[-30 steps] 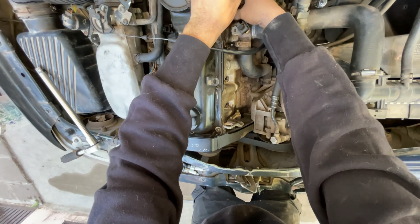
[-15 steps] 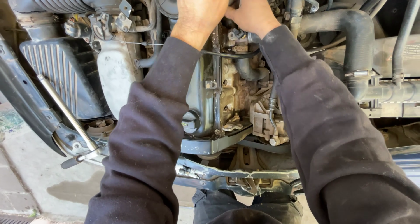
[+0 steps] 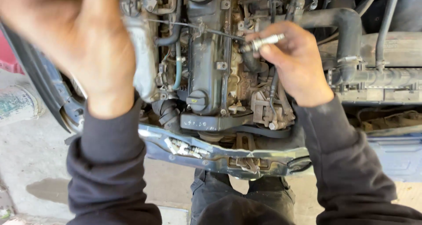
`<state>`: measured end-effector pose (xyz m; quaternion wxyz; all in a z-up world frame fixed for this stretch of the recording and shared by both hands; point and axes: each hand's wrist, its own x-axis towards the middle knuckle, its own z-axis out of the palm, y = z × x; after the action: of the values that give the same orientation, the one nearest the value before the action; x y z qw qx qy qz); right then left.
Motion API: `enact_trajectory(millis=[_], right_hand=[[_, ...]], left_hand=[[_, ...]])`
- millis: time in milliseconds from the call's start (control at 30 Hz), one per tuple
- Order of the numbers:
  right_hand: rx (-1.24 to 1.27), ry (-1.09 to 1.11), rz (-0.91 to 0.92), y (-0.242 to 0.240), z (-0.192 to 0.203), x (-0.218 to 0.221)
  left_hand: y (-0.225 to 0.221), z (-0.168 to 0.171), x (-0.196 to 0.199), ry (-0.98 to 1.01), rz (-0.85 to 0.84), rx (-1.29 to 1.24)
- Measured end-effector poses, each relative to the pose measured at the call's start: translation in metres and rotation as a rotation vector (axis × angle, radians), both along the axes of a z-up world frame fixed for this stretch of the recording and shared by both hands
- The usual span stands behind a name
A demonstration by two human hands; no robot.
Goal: The person is removing spark plugs from a car engine using a T-handle spark plug wrench.
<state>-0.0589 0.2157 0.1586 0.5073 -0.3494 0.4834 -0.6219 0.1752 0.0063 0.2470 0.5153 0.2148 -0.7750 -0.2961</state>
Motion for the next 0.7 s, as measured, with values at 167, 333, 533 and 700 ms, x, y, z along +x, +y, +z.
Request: enact_trajectory(millis=[167, 333, 533, 700], right_hand=[[-0.057, -0.385, -0.091, 0.06, 0.035, 0.055], [-0.114, -0.388, -0.194, 0.101, 0.073, 0.101], [-0.028, -0.43, -0.263, 0.125, 0.112, 0.152], [0.056, -0.574, -0.258, 0.142, 0.13, 0.184]], left_hand=[[0.075, 0.06, 0.083, 0.076, -0.167, 0.22], [0.151, 0.07, 0.156, 0.149, 0.051, 0.727], [0.216, 0.075, 0.206, 0.043, 0.138, 0.99], [0.243, 0.074, 0.236, 0.05, 0.07, 1.05]])
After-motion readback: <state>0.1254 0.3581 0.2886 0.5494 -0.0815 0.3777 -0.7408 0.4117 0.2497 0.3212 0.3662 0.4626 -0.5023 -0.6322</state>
